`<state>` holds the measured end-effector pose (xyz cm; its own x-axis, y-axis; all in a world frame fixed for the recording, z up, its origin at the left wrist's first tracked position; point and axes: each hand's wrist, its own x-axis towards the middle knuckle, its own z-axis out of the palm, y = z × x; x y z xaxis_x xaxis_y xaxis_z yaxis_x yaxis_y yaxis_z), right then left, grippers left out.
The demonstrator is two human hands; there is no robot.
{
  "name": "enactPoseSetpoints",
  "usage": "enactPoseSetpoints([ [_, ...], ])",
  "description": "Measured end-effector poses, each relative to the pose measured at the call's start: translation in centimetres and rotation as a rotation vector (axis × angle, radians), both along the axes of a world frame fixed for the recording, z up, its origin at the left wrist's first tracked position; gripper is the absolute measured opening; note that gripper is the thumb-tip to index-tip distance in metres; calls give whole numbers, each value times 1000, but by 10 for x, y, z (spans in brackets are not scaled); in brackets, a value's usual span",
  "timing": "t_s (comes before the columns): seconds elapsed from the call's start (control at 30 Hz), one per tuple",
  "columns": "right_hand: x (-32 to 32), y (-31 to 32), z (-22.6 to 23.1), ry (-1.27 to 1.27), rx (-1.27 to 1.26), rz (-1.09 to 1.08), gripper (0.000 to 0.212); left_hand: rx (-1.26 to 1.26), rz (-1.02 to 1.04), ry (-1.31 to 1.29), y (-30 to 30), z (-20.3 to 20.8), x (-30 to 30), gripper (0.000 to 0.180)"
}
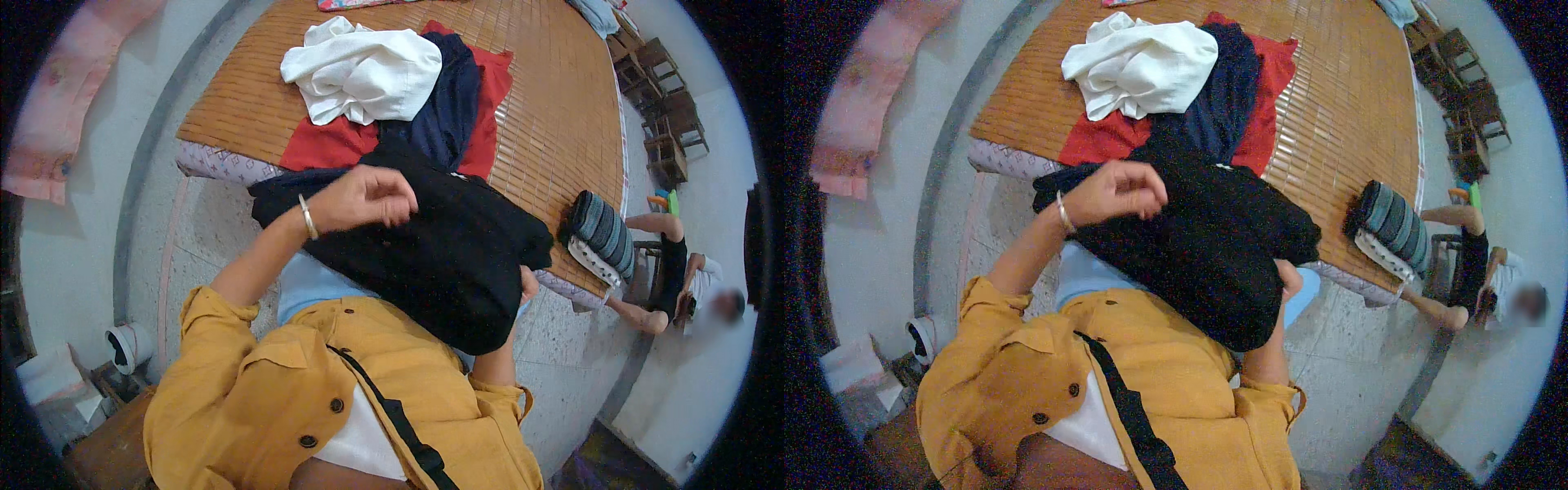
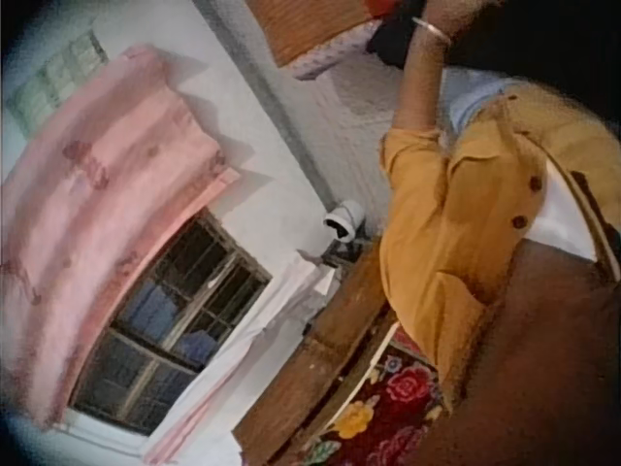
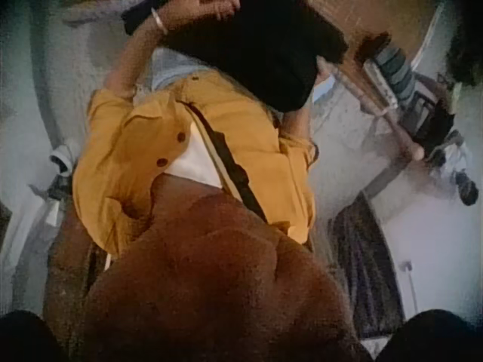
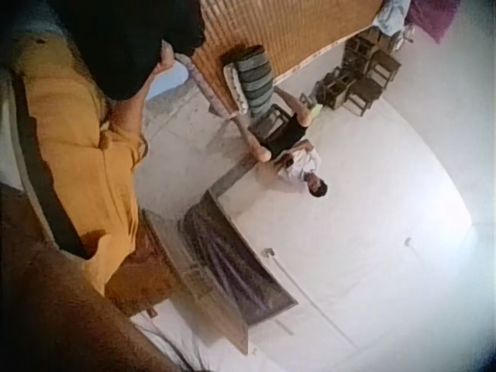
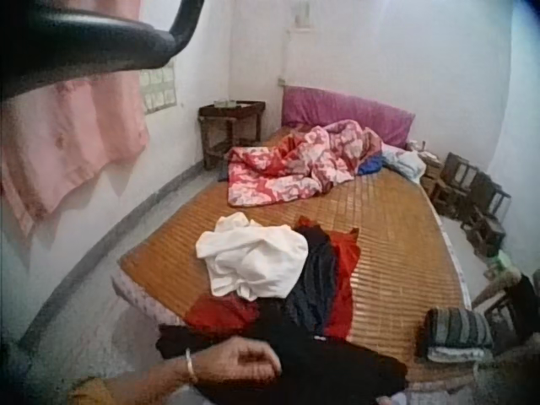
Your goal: The person folds a black pair of pants and a dark blue pair of pants on a bamboo mat. They smooth the fabric, fold the legs, and stack the items neatly on the mat.
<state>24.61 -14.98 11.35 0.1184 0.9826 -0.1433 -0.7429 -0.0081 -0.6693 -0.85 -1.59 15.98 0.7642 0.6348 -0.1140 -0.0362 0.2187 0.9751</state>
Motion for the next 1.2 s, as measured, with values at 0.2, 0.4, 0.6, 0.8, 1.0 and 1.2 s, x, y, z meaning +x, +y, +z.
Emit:
enactPoseSetpoints([
  [0.2,0,-48,34,37,-121,-171,55,516,231,439,33,-90,5,21],
  [0.4,4,-68,29,-77,-158,-227,56,1194,294,359,26,-84,78,44],
  [0.6,3,-69,23,-154,-196,-222,57,1271,-147,852,6,-100,145,62],
  [0.8,3,-74,19,-197,-231,-238,59,1023,28,1097,73,-152,105,56],
  [1.0,0,-73,14,-214,-263,-249,60,1094,91,1299,157,-155,-14,49],
  [1.2,-3,-76,12,-226,-286,-253,61,996,201,1702,191,-119,-85,38],
])
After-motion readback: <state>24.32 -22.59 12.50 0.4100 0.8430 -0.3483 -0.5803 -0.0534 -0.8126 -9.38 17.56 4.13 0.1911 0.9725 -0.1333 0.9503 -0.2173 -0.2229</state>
